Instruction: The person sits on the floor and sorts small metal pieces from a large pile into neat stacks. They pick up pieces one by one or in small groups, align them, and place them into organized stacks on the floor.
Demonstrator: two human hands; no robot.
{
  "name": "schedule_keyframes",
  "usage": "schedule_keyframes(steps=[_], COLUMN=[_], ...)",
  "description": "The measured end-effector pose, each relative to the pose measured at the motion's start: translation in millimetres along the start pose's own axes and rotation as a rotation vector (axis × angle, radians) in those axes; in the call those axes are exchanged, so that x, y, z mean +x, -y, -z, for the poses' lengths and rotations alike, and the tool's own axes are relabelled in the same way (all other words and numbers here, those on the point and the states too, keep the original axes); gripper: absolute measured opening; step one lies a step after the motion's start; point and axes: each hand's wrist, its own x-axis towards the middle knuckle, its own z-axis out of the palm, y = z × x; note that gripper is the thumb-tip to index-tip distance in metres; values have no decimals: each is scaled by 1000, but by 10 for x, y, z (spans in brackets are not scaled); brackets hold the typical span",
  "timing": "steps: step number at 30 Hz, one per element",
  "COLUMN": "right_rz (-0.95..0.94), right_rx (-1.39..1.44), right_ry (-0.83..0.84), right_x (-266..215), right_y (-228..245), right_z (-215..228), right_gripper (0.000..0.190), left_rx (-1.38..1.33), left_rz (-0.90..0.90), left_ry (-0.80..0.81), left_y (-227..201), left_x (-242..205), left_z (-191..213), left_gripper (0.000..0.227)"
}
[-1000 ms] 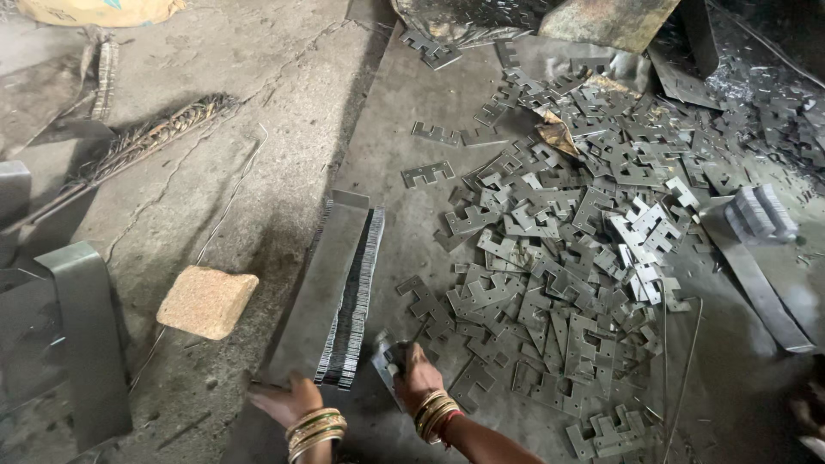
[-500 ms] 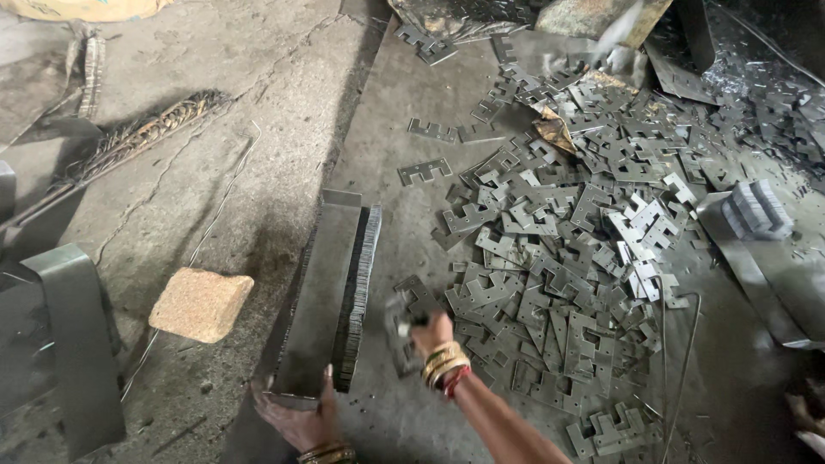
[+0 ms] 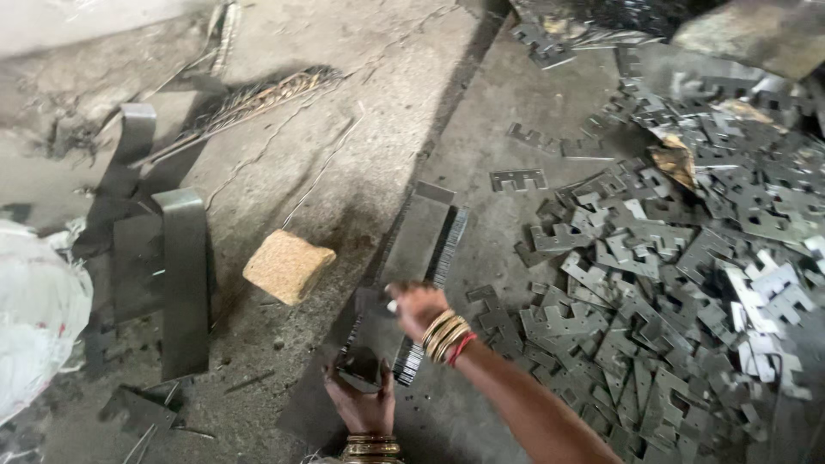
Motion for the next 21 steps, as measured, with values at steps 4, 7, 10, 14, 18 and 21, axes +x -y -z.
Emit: schedule_keyframes(steps=[4, 7, 10, 14, 18, 21], right_rz=[-129, -118, -245, -130, -128, -87], right_rx=[27, -120, -203, -317, -277, -377], right_ry=[-150, -338, -428, -695, -621, -530], right_x=[458, 850, 1112, 1155, 816, 280], right_y=[-402, -764, -1033, -1140, -1284, -1575], right_z=[121, 299, 526, 720, 860, 883], right_gripper=[31, 33, 27, 39, 45, 59], left_rx=[75, 34, 51, 56, 126, -335], left_rz=[-119, -125, -201, -275, -62, -164], left_ry=[-21, 7, 25, -35, 51, -100], left_y=[54, 60, 50, 20, -110, -232], left_x=[-40, -118, -128, -92, -145, -106], left_z=[3, 18, -1, 19, 45, 99], left_gripper=[93, 85, 81, 85, 114, 135])
